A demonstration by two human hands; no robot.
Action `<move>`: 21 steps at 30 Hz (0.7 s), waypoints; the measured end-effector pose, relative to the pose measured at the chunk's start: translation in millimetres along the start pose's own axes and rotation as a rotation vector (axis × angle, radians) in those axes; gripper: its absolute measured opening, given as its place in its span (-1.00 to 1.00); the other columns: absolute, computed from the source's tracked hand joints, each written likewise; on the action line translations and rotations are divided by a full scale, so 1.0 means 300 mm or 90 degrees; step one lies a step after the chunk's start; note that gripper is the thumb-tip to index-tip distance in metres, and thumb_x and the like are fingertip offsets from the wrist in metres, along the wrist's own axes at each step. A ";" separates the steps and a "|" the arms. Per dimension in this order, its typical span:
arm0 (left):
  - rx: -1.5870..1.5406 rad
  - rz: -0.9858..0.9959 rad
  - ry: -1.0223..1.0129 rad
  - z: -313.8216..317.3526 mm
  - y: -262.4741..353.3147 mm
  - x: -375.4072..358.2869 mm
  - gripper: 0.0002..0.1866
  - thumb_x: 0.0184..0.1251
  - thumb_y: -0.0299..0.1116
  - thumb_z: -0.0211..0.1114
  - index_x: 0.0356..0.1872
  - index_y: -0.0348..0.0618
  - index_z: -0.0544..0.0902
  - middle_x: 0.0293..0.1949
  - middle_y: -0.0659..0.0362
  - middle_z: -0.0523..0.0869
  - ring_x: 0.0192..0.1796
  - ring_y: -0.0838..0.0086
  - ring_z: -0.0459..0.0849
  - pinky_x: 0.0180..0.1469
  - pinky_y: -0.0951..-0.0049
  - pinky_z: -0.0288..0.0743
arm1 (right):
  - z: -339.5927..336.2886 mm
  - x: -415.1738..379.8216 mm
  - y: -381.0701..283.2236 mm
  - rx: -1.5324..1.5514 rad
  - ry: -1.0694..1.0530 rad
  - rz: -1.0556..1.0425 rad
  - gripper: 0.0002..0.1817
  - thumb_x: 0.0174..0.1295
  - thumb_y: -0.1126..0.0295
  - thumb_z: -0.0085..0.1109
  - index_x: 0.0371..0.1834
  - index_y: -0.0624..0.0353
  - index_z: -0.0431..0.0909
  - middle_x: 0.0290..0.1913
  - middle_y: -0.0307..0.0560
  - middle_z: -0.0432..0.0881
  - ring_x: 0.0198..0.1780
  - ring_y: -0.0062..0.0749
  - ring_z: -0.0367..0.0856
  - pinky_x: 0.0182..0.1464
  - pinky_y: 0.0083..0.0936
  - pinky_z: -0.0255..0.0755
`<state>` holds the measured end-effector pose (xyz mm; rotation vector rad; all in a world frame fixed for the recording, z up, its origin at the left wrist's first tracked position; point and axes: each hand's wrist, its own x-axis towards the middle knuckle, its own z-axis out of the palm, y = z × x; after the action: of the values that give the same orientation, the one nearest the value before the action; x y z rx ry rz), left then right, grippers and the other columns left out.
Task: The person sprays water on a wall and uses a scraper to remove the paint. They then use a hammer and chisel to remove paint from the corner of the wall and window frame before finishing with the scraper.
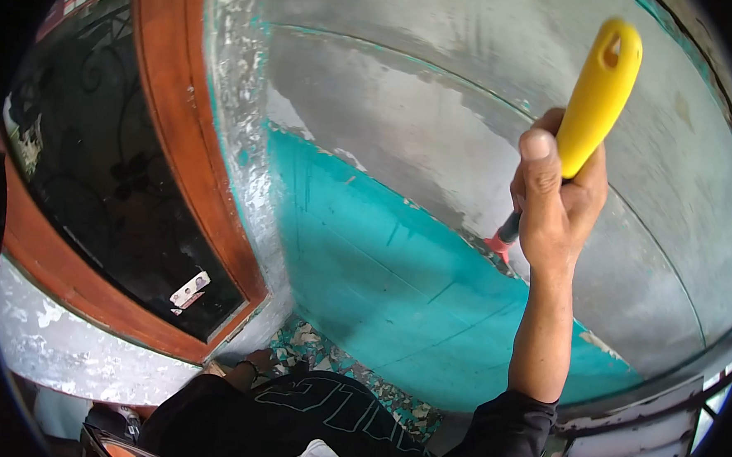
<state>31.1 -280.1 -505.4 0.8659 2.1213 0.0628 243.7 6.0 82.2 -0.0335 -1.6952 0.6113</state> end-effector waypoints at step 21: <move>-0.123 -0.094 0.027 0.098 -0.075 -0.038 -0.35 0.21 0.11 0.19 0.17 -0.20 0.51 0.14 -0.10 0.58 0.19 0.05 0.54 0.18 0.13 0.42 | 0.135 0.082 0.053 0.054 -0.161 -0.147 -0.68 0.39 0.20 0.02 -0.25 0.27 0.29 -0.53 -0.26 0.33 -0.73 -0.71 0.18 -0.70 -0.70 0.13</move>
<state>44.3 -311.0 -524.4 0.5983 2.1712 0.2066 195.7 13.0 94.3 0.3080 -1.8810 0.5293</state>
